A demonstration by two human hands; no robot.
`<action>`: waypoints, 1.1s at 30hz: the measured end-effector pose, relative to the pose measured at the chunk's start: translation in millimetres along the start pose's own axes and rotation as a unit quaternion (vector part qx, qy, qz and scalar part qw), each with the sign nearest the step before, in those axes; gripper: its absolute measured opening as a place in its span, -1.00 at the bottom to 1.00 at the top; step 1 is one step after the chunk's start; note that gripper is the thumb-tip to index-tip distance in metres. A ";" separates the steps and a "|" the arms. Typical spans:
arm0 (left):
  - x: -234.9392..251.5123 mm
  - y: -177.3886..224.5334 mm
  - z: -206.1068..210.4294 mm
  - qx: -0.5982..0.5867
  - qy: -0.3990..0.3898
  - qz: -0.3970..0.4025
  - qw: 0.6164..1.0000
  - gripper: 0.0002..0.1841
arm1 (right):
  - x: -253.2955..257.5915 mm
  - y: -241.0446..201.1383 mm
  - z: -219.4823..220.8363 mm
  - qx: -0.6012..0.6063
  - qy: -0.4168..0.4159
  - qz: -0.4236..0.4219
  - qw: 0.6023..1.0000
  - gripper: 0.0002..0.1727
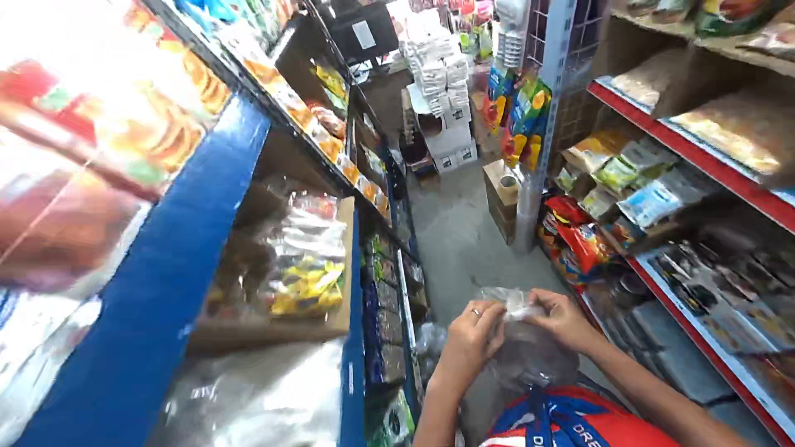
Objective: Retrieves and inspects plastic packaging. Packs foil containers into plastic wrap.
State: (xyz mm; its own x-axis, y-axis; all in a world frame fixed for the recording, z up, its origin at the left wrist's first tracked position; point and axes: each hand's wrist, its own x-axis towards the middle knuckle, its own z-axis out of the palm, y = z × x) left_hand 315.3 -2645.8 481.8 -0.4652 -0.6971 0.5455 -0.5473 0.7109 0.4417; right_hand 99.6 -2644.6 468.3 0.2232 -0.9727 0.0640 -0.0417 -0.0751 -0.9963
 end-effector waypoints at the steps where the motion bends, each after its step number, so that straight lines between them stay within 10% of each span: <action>1: 18.1 -23.0 -2.2 0.010 -0.013 0.002 1.000 -0.80 | 30.5 1.0 -2.9 -0.005 -0.015 0.007 1.000 -0.88; 6: 100.6 -136.5 -19.6 0.045 -0.051 0.037 0.997 -0.82 | 177.7 1.4 -12.5 -0.042 -0.102 0.022 0.994 -0.82; 15: 266.1 -351.4 -34.5 -0.108 0.117 -0.006 0.987 -0.71 | 431.2 26.7 -14.6 -0.073 -0.104 -0.085 0.988 -0.80; 24: 457.4 -529.1 -72.9 -0.139 -0.255 -0.080 0.953 -0.76 | 648.6 25.5 -36.8 -0.064 0.015 -0.035 0.997 -0.81; 33: 636.2 -665.3 2.7 -0.058 -0.209 0.168 0.961 -0.86 | 829.1 51.0 -113.1 -0.062 0.103 -0.071 0.990 -0.80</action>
State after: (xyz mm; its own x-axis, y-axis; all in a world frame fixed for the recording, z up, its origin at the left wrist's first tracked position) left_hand 381.5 -3562.6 533.0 -0.8551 -0.3844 0.3478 -0.2462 0.8916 0.3801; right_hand 172.5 -3479.8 477.1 0.0330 -0.9737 0.2255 -0.1458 -0.2279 -0.9627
